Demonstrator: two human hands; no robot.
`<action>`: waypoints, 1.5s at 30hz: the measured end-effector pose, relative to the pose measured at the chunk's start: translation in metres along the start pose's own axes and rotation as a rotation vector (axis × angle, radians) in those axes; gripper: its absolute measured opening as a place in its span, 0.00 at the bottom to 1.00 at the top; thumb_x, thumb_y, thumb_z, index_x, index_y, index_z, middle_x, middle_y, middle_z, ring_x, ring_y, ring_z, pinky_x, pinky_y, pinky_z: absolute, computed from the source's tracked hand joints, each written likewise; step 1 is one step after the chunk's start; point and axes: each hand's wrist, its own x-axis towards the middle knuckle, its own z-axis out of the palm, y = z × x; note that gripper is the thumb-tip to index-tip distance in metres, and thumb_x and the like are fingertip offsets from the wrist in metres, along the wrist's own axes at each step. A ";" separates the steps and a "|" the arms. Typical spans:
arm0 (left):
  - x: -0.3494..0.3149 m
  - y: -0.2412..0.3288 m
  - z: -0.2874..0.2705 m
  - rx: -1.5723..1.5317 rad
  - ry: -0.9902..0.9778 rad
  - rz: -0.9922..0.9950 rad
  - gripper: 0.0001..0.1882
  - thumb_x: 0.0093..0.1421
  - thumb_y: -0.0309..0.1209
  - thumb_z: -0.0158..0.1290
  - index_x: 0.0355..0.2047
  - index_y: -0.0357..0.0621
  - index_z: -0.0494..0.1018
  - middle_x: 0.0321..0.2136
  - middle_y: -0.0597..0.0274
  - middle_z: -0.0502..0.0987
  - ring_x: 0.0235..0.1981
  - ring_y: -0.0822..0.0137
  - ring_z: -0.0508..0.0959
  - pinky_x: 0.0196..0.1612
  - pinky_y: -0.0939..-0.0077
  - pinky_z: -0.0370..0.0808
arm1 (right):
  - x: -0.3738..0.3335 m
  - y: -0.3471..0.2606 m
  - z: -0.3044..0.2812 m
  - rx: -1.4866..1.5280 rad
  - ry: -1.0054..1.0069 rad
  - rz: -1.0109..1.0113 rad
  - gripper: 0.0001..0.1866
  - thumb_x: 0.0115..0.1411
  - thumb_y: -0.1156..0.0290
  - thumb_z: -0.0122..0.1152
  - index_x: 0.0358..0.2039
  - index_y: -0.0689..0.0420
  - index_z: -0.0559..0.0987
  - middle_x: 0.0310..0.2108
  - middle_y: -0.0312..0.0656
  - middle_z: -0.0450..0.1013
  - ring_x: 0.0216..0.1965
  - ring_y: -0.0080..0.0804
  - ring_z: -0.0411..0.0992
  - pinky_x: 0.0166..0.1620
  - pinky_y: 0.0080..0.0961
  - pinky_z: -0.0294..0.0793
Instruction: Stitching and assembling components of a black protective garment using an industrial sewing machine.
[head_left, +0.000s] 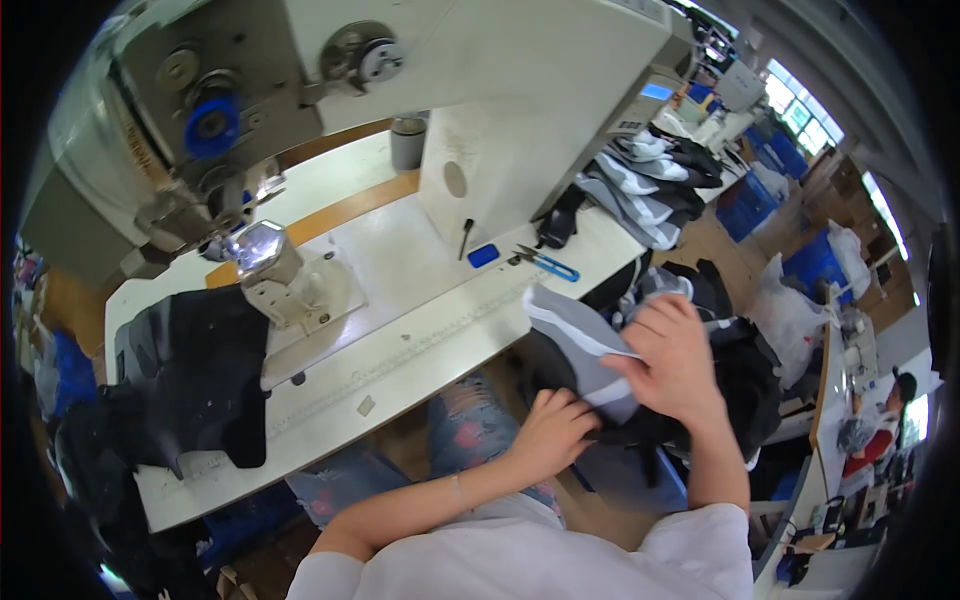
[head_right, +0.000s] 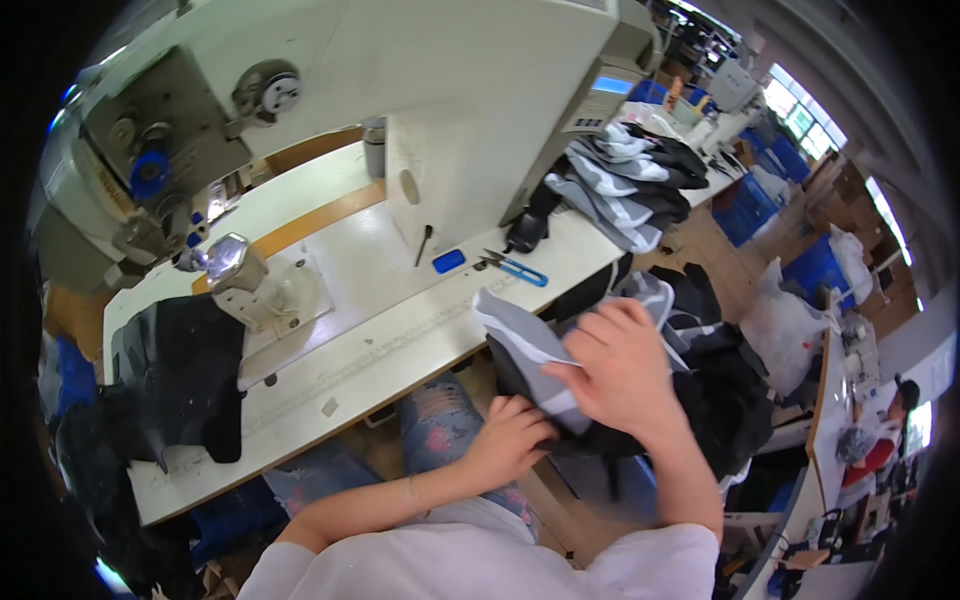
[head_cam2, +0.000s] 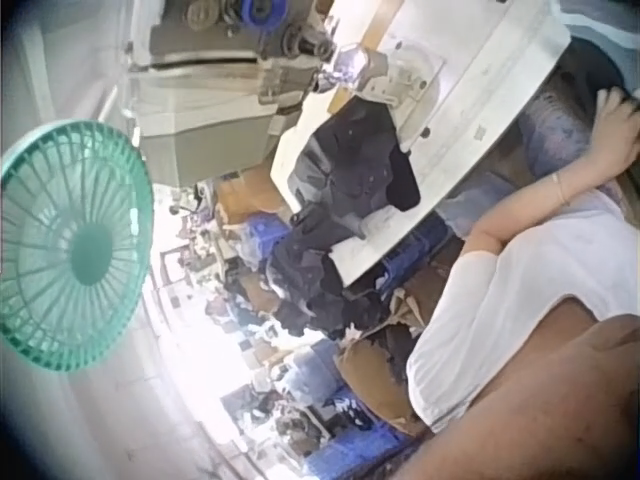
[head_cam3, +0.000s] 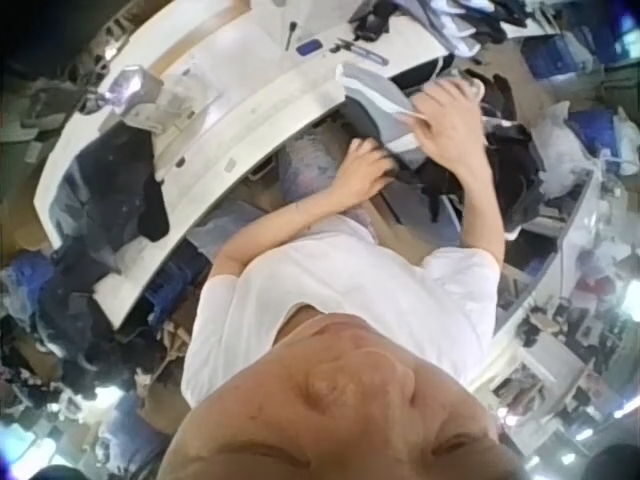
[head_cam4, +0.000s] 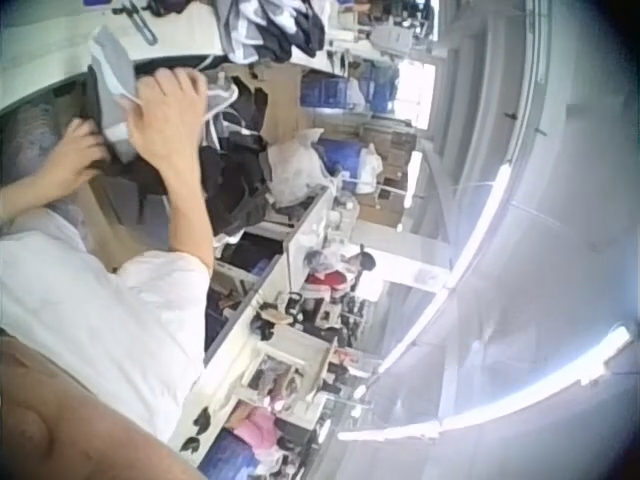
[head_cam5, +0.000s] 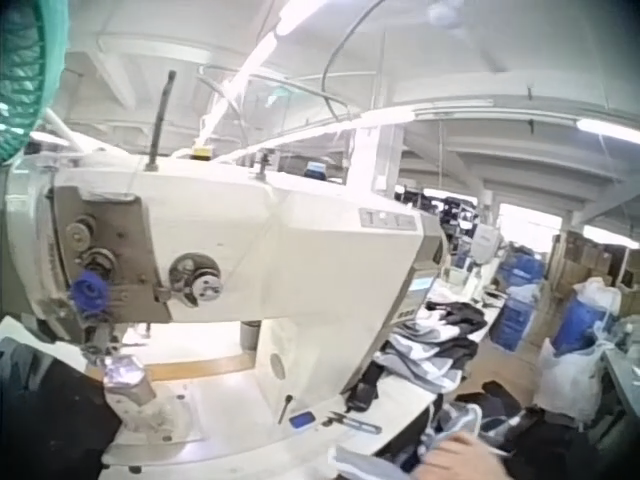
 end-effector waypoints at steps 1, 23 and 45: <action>-0.009 -0.006 -0.002 0.021 -0.076 0.061 0.15 0.46 0.29 0.62 0.36 0.45 0.74 0.32 0.61 0.72 0.39 0.54 0.69 0.43 0.61 0.64 | -0.004 0.002 0.015 0.047 0.035 0.010 0.16 0.44 0.61 0.67 0.29 0.58 0.77 0.30 0.42 0.69 0.37 0.42 0.69 0.47 0.37 0.65; -0.029 0.008 -0.048 -0.130 0.016 -0.236 0.15 0.51 0.22 0.59 0.40 0.38 0.71 0.19 0.50 0.73 0.20 0.48 0.74 0.24 0.69 0.69 | -0.193 0.019 0.125 -0.350 -0.029 0.546 0.15 0.54 0.63 0.59 0.43 0.49 0.78 0.49 0.35 0.71 0.56 0.33 0.65 0.60 0.44 0.51; -0.085 0.041 -0.097 -0.371 0.933 -0.813 0.03 0.60 0.26 0.56 0.33 0.40 0.74 0.26 0.73 0.73 0.25 0.80 0.70 0.31 0.82 0.68 | -0.190 0.180 0.127 0.007 -0.052 0.693 0.09 0.55 0.66 0.60 0.28 0.58 0.81 0.27 0.46 0.76 0.33 0.48 0.73 0.41 0.40 0.69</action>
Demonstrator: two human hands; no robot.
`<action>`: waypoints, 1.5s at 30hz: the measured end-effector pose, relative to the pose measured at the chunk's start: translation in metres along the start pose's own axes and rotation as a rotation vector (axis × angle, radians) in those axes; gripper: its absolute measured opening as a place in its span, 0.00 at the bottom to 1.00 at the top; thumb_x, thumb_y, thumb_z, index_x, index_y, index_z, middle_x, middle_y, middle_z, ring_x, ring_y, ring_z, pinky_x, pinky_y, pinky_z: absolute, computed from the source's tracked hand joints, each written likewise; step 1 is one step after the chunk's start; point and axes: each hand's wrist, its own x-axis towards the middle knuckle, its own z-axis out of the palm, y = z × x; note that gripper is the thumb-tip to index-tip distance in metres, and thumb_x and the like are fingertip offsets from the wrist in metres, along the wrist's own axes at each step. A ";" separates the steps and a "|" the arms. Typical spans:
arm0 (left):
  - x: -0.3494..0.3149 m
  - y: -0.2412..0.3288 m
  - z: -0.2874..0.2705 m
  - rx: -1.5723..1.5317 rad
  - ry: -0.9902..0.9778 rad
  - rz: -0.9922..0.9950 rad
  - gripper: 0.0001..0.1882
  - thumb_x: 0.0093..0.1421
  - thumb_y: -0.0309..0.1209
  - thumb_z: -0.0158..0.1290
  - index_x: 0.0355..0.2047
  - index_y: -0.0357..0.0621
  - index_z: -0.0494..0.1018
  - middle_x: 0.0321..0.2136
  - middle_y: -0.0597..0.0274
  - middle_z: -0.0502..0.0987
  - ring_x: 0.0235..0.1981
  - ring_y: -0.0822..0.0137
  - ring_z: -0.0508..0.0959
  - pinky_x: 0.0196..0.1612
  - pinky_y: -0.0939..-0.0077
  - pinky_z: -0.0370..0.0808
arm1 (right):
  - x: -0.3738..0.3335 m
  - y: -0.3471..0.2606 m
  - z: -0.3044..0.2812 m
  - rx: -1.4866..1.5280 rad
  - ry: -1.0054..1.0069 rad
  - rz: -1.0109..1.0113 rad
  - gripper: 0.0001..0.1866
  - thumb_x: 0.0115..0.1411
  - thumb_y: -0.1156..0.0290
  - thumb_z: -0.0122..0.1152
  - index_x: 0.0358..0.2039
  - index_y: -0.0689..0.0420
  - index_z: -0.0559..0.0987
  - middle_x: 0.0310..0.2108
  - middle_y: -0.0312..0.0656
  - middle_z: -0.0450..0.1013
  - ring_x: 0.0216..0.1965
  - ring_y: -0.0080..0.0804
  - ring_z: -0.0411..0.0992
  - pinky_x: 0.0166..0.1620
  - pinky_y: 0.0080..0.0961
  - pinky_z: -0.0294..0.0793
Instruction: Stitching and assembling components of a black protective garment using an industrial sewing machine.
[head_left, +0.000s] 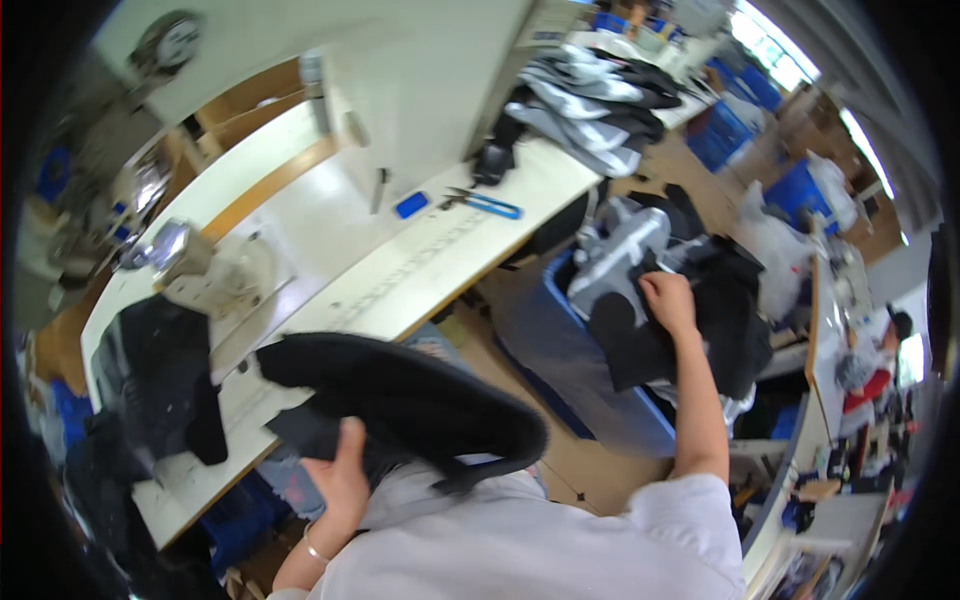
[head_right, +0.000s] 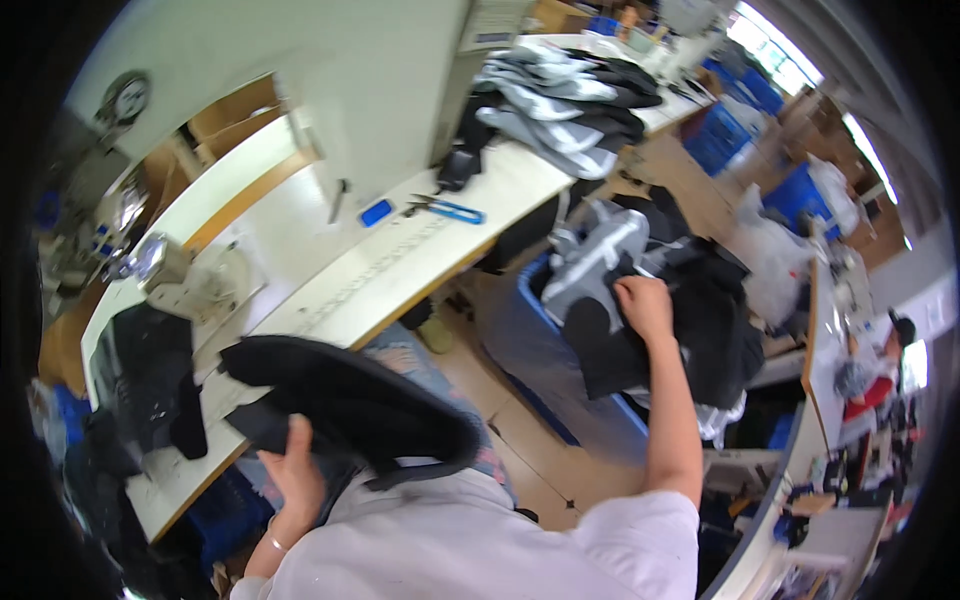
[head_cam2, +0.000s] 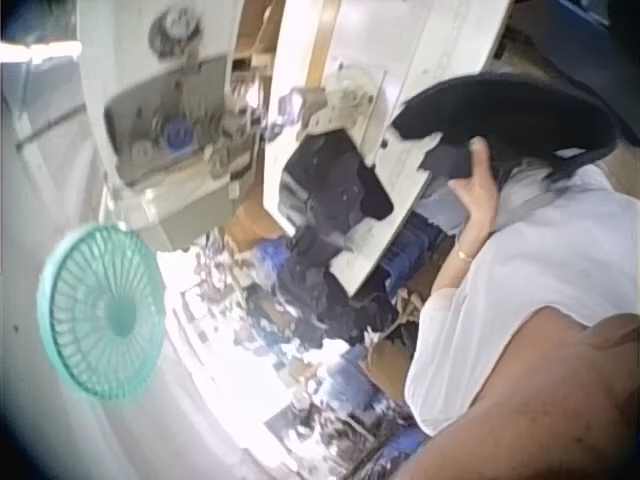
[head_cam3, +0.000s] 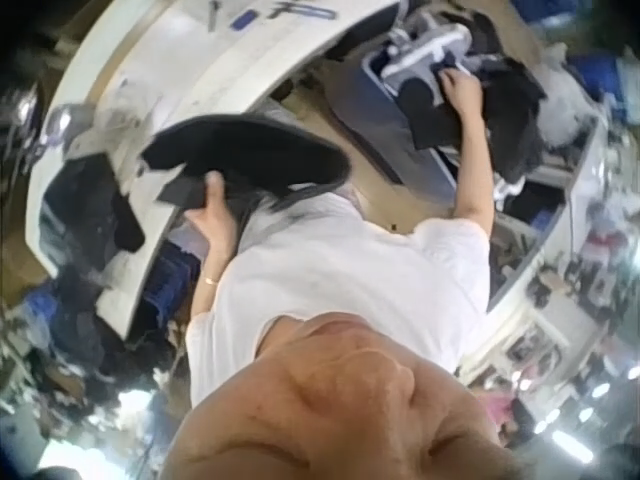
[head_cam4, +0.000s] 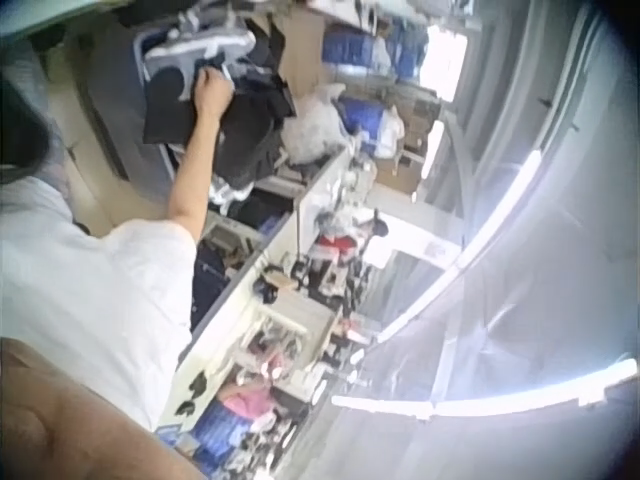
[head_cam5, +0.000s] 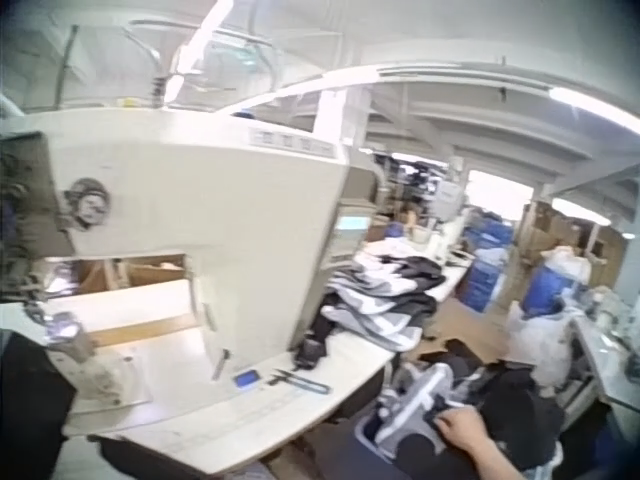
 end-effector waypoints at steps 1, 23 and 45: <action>-0.003 0.010 0.004 0.047 -0.038 -0.070 0.03 0.58 0.23 0.57 0.31 0.39 0.74 0.28 0.73 0.75 0.28 0.81 0.71 0.32 0.85 0.69 | 0.001 -0.011 -0.006 -0.065 0.042 -0.050 0.09 0.55 0.66 0.60 0.28 0.58 0.81 0.27 0.47 0.77 0.32 0.48 0.74 0.42 0.39 0.69; 0.071 0.075 0.034 -0.322 -0.572 0.137 0.13 0.58 0.19 0.53 0.34 0.44 0.59 0.28 0.68 0.65 0.33 0.77 0.67 0.38 0.81 0.69 | 0.066 -0.375 -0.121 0.858 -1.074 -0.292 0.29 0.47 0.73 0.70 0.50 0.64 0.70 0.42 0.41 0.74 0.43 0.25 0.71 0.47 0.24 0.70; 0.070 0.076 -0.023 -0.784 -0.509 -0.537 0.16 0.64 0.38 0.52 0.48 0.42 0.72 0.40 0.67 0.77 0.39 0.77 0.76 0.41 0.80 0.74 | 0.077 -0.483 -0.081 0.667 -0.458 -0.582 0.11 0.60 0.70 0.57 0.38 0.65 0.74 0.25 0.43 0.75 0.27 0.26 0.71 0.35 0.22 0.71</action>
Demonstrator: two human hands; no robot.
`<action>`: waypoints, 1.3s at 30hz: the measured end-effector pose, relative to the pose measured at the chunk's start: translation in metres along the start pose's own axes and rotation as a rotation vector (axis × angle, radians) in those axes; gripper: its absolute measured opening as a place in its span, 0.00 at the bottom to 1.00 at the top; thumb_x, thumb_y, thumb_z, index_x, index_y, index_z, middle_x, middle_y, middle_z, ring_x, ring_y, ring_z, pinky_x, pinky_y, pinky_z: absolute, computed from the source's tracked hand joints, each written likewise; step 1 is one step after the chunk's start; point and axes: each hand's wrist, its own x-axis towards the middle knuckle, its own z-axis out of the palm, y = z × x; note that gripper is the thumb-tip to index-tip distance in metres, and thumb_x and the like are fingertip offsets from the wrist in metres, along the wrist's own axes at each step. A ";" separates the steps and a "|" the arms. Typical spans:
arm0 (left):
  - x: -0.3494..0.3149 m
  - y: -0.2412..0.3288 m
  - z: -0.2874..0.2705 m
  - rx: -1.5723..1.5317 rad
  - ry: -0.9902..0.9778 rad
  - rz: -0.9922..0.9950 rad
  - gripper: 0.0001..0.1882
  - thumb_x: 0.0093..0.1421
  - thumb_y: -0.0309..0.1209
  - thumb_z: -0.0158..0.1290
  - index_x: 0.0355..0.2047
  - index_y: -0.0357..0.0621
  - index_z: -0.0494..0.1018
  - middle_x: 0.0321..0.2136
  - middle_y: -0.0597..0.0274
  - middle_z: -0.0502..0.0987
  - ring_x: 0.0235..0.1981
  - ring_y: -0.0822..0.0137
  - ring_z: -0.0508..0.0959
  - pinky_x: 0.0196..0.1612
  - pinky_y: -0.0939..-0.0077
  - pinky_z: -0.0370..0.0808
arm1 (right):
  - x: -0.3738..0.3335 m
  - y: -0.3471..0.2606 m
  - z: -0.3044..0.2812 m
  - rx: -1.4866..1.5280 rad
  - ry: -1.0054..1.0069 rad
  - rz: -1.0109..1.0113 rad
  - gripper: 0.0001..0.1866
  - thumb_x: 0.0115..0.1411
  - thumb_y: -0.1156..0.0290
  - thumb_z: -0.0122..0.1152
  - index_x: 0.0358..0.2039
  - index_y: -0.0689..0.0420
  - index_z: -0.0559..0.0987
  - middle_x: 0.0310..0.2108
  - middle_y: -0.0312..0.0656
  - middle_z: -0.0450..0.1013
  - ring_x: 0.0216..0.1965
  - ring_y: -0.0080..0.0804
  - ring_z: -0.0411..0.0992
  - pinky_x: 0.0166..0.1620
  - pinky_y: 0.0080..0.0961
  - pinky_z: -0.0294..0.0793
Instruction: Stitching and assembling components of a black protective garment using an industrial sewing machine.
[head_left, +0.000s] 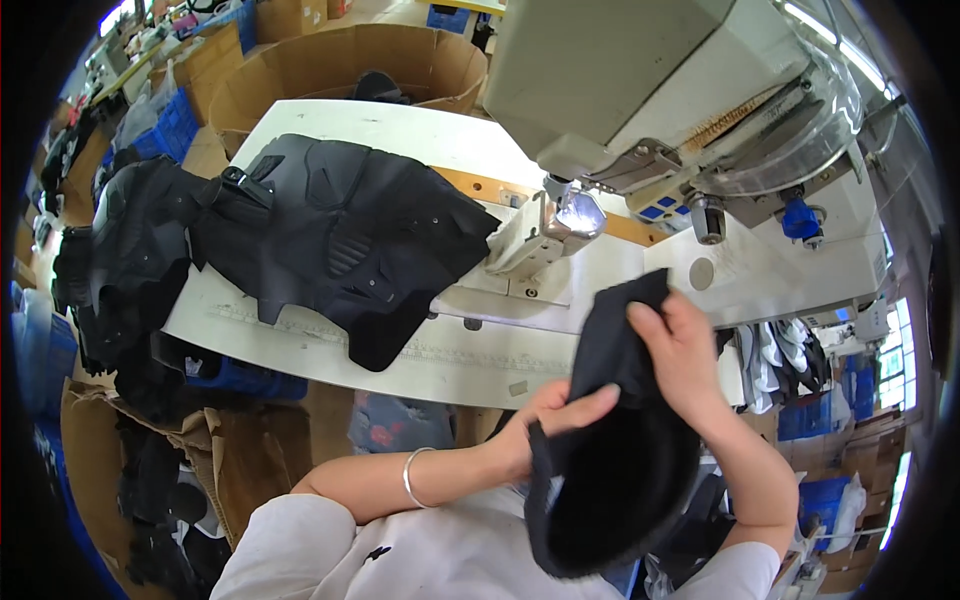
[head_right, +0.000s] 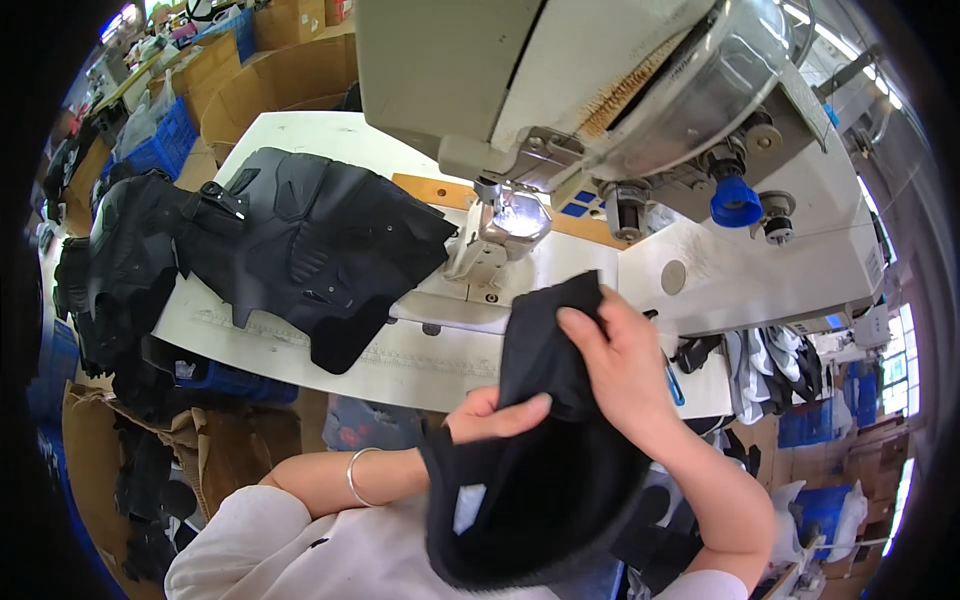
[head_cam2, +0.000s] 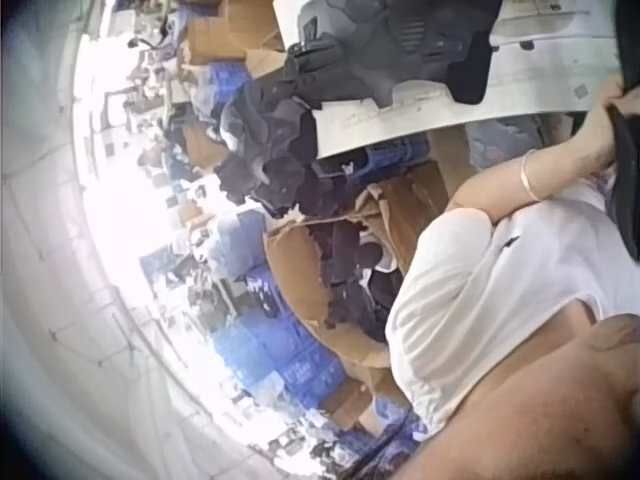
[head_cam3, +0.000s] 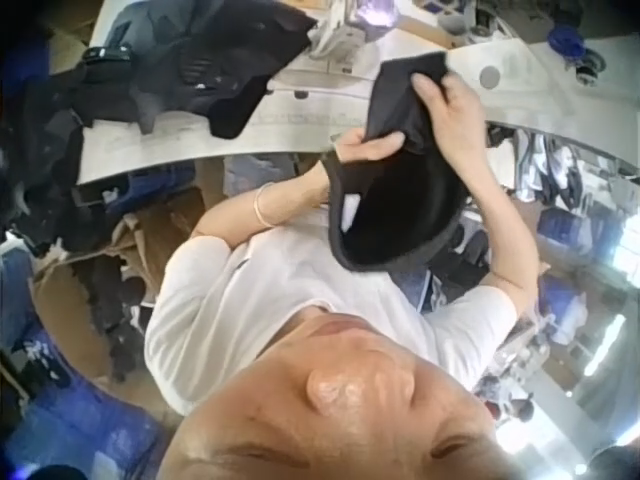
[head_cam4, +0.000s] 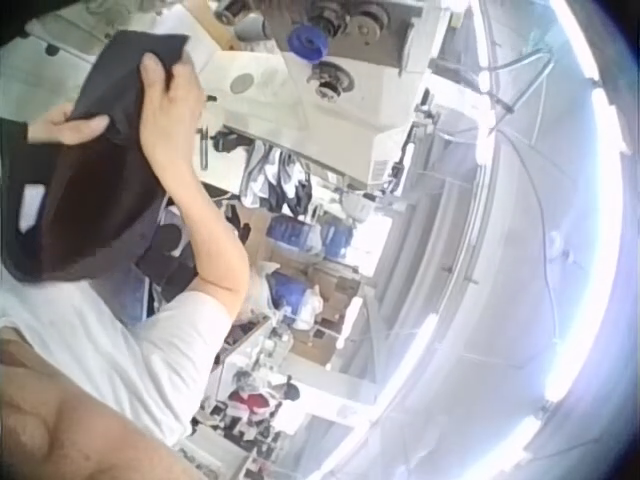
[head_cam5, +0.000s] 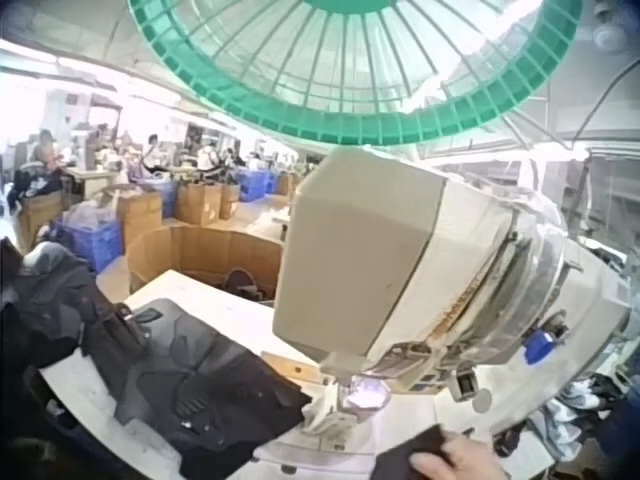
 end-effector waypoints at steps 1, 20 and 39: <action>-0.003 0.003 -0.004 -0.094 0.073 -0.037 0.16 0.64 0.37 0.52 0.48 0.42 0.73 0.40 0.68 0.77 0.38 0.77 0.76 0.40 0.80 0.74 | 0.008 0.014 0.017 0.175 -0.025 0.022 0.11 0.61 0.69 0.57 0.37 0.65 0.74 0.26 0.41 0.75 0.28 0.24 0.70 0.35 0.23 0.70; 0.050 -0.065 -0.062 1.093 0.546 0.316 0.18 0.58 0.37 0.58 0.39 0.32 0.73 0.28 0.45 0.78 0.30 0.50 0.80 0.33 0.67 0.74 | 0.039 0.027 0.064 0.046 -0.112 0.040 0.17 0.60 0.59 0.57 0.30 0.62 0.71 0.22 0.53 0.70 0.26 0.58 0.69 0.28 0.39 0.66; 0.028 0.184 -0.090 2.687 0.436 1.009 0.30 0.43 0.51 0.64 0.38 0.39 0.74 0.35 0.52 0.76 0.46 0.54 0.74 0.55 0.58 0.65 | 0.034 0.040 0.065 0.360 0.251 -0.245 0.08 0.54 0.72 0.64 0.26 0.64 0.77 0.18 0.39 0.70 0.18 0.22 0.64 0.26 0.18 0.65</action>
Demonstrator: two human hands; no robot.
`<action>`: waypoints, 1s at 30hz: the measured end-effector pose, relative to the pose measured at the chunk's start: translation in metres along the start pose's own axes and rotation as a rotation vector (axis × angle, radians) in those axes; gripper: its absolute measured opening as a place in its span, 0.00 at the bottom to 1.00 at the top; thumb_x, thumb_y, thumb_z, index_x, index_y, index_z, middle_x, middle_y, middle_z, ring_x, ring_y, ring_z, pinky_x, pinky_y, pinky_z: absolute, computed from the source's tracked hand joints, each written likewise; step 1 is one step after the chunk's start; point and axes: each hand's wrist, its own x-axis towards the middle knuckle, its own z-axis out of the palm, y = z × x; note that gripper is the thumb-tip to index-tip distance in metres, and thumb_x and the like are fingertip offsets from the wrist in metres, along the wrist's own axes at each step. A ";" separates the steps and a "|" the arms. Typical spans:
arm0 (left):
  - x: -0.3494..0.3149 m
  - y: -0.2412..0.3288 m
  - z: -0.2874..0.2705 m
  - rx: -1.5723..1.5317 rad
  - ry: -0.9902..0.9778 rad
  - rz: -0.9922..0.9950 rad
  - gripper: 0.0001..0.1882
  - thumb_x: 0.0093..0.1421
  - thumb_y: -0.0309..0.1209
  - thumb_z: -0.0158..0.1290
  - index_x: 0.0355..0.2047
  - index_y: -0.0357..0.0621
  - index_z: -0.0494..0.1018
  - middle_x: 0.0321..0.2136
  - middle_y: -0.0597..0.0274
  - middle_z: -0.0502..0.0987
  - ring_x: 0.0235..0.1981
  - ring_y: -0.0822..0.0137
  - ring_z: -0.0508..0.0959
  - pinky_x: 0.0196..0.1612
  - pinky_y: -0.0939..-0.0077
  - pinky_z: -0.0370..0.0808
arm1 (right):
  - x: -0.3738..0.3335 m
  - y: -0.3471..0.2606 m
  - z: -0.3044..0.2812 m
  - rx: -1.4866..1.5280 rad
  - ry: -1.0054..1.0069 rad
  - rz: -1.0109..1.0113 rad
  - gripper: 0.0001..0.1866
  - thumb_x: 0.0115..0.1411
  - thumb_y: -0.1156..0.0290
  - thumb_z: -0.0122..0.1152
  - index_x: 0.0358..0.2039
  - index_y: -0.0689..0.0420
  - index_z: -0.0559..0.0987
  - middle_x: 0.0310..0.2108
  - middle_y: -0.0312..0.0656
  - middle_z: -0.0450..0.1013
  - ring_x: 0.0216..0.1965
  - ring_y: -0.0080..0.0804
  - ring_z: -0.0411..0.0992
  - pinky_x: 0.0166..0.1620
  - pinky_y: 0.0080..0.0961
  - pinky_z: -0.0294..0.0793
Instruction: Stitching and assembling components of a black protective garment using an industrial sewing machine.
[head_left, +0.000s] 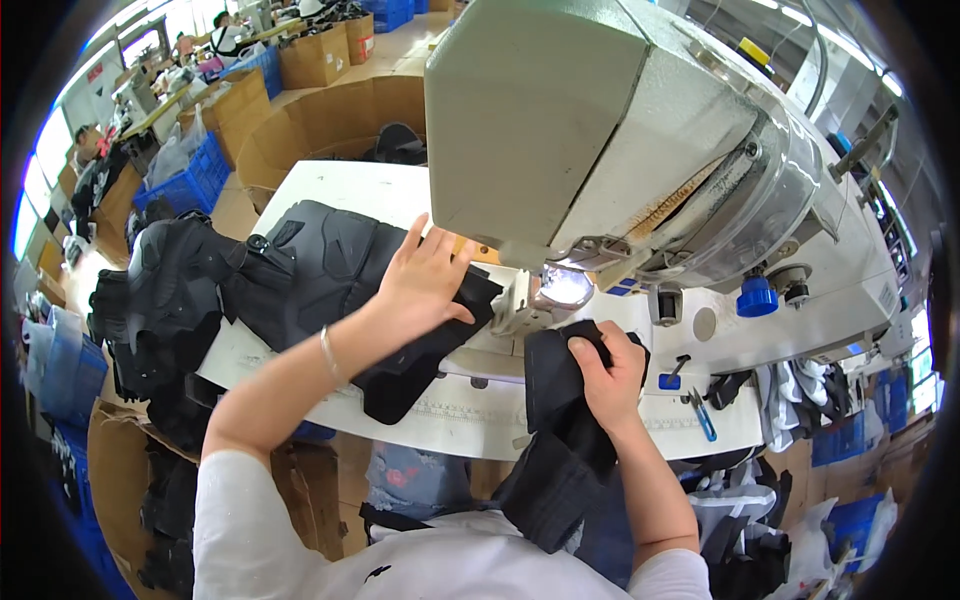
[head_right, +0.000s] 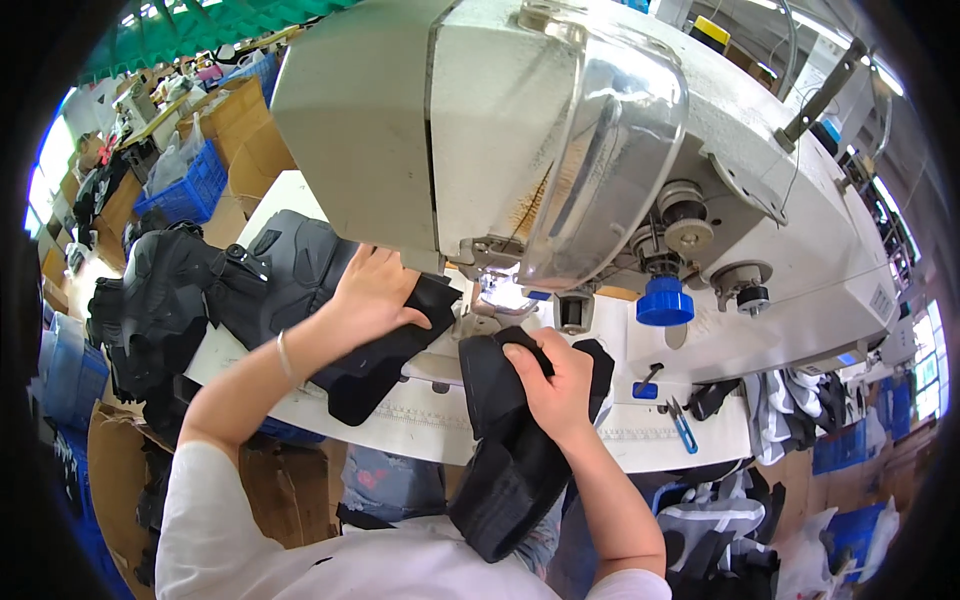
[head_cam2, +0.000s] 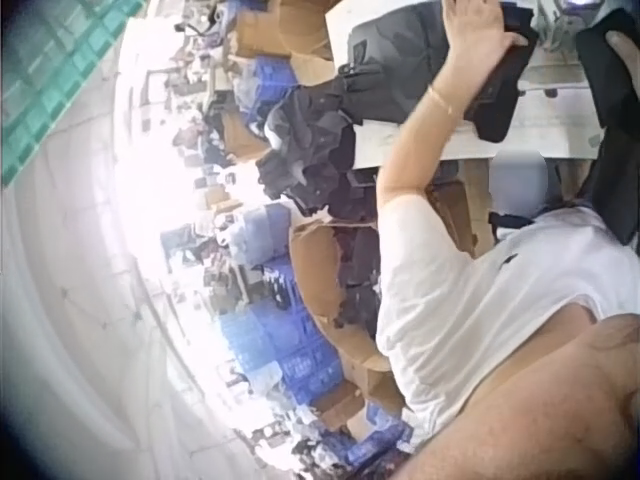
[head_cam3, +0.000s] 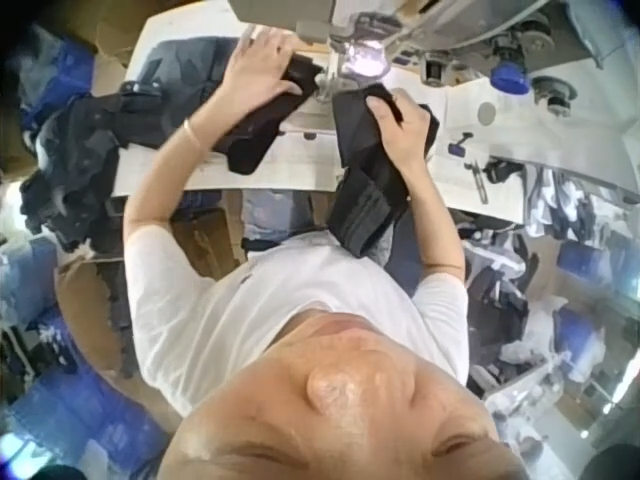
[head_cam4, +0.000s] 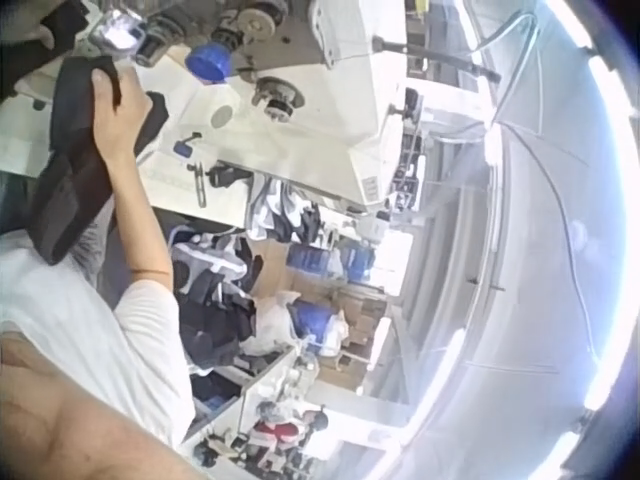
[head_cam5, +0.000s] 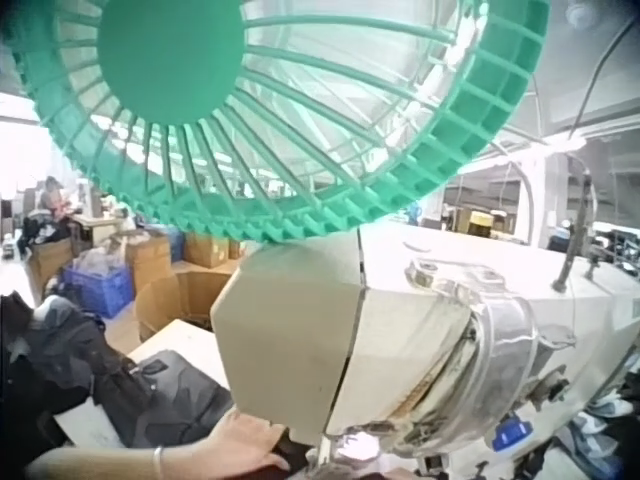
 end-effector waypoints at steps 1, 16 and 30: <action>0.004 -0.013 0.009 0.019 0.000 -0.007 0.30 0.43 0.51 0.64 0.38 0.39 0.74 0.35 0.52 0.76 0.46 0.54 0.74 0.55 0.58 0.65 | 0.001 0.003 0.005 0.007 0.025 0.007 0.10 0.55 0.71 0.64 0.27 0.65 0.76 0.18 0.38 0.69 0.20 0.19 0.61 0.26 0.18 0.64; 0.024 -0.018 -0.077 -0.965 -0.427 -0.409 0.26 0.42 0.44 0.69 0.23 0.34 0.70 0.15 0.57 0.69 0.22 0.71 0.68 0.29 0.71 0.66 | 0.015 0.006 0.020 0.032 0.252 0.041 0.09 0.60 0.73 0.60 0.39 0.62 0.79 0.25 0.33 0.74 0.26 0.13 0.66 0.32 0.15 0.66; 0.031 -0.006 -0.066 -1.198 -0.335 -0.443 0.31 0.49 0.32 0.66 0.51 0.34 0.70 0.47 0.56 0.76 0.49 0.68 0.72 0.55 0.74 0.65 | 0.019 -0.002 0.029 0.027 0.283 0.188 0.09 0.59 0.70 0.60 0.38 0.61 0.81 0.31 0.39 0.78 0.33 0.20 0.71 0.40 0.16 0.68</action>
